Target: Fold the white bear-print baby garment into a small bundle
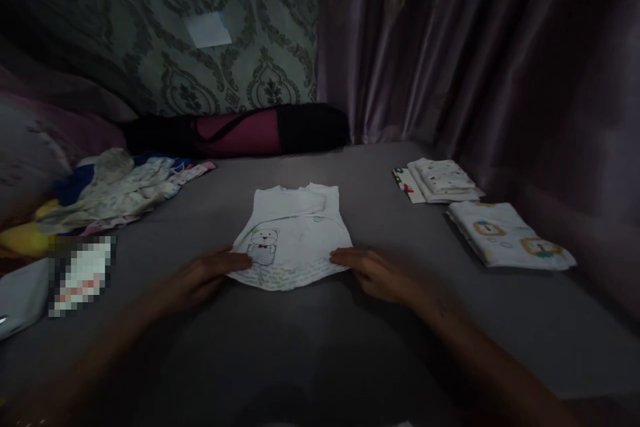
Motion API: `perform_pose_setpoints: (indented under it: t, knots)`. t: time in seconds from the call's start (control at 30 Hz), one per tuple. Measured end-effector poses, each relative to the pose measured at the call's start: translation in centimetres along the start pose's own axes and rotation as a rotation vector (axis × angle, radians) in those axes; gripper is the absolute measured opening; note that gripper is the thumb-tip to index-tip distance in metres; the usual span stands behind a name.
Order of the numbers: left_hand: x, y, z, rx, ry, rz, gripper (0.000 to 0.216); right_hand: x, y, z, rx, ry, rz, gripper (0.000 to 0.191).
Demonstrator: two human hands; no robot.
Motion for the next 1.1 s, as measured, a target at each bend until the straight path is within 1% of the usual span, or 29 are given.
perform_pose_setpoints:
  t: [0.13,0.2,0.3,0.43,0.53,0.6,0.67,0.73,0.77,0.83,0.9,0.97,1.0,1.07,1.1]
  knots:
    - [-0.8,1.5,-0.2,-0.062,0.031,-0.056,0.039,0.8,1.1,-0.2,0.065,-0.068,-0.016,0.058]
    - [-1.4,1.8,-0.7,-0.055,0.04,-0.058,0.038,1.3,1.5,-0.7,0.077,-0.084,-0.018,0.058]
    - [-2.1,1.7,-1.8,-0.02,0.032,-0.068,0.039,2.4,1.9,-2.0,0.072,-0.098,0.022,0.056]
    - [-2.8,1.2,-2.9,0.025,0.067,-0.089,0.04,3.4,1.8,-3.2,0.116,-0.134,0.083,0.052]
    - [-2.8,1.2,-2.3,0.021,0.104,-0.131,0.035,3.3,2.0,-2.6,0.167,-0.172,0.126,0.051]
    - [-2.6,1.6,-1.1,0.001,0.141,-0.188,0.033,2.8,2.5,-1.5,0.192,-0.184,0.176,0.05]
    - [-2.1,2.3,0.5,-0.013,0.177,-0.263,0.034,2.2,3.2,0.2,0.185,-0.184,0.242,0.046]
    - [-1.3,3.3,2.5,-0.029,0.201,-0.335,0.036,1.3,4.2,2.2,0.131,-0.185,0.291,0.038]
    - [-0.7,3.7,3.7,-0.045,0.217,-0.367,0.036,0.8,4.7,3.2,0.072,-0.192,0.297,0.034]
    - [0.7,4.4,6.2,-0.112,0.276,-0.435,0.038,-0.2,5.5,5.3,-0.087,-0.213,0.278,0.027]
    - [2.2,4.4,8.8,-0.221,0.344,-0.519,0.041,-1.2,5.8,7.2,-0.238,-0.234,0.247,0.026]
    - [3.7,3.4,11.0,-0.315,0.435,-0.575,0.048,-2.2,5.4,8.7,-0.327,-0.249,0.228,0.031]
    - [4.4,2.6,11.9,-0.361,0.513,-0.568,0.051,-2.7,5.1,9.3,-0.359,-0.255,0.22,0.033]
    - [5.6,0.7,12.9,-0.495,0.734,-0.495,0.054,-3.8,4.1,10.2,-0.432,-0.267,0.202,0.035]
    - [6.0,-0.3,13.1,-0.544,0.816,-0.464,0.053,-4.5,3.7,10.5,-0.466,-0.273,0.189,0.034]
Point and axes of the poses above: each hand's wrist, its own z-axis towards the middle knuckle, its own y-axis out of the back of the hand, x = y × z, the point moved 1 cm from there along z, towards the middle knuckle, and after that the axes turned 6 degrees about z, right-handed, at the moved point
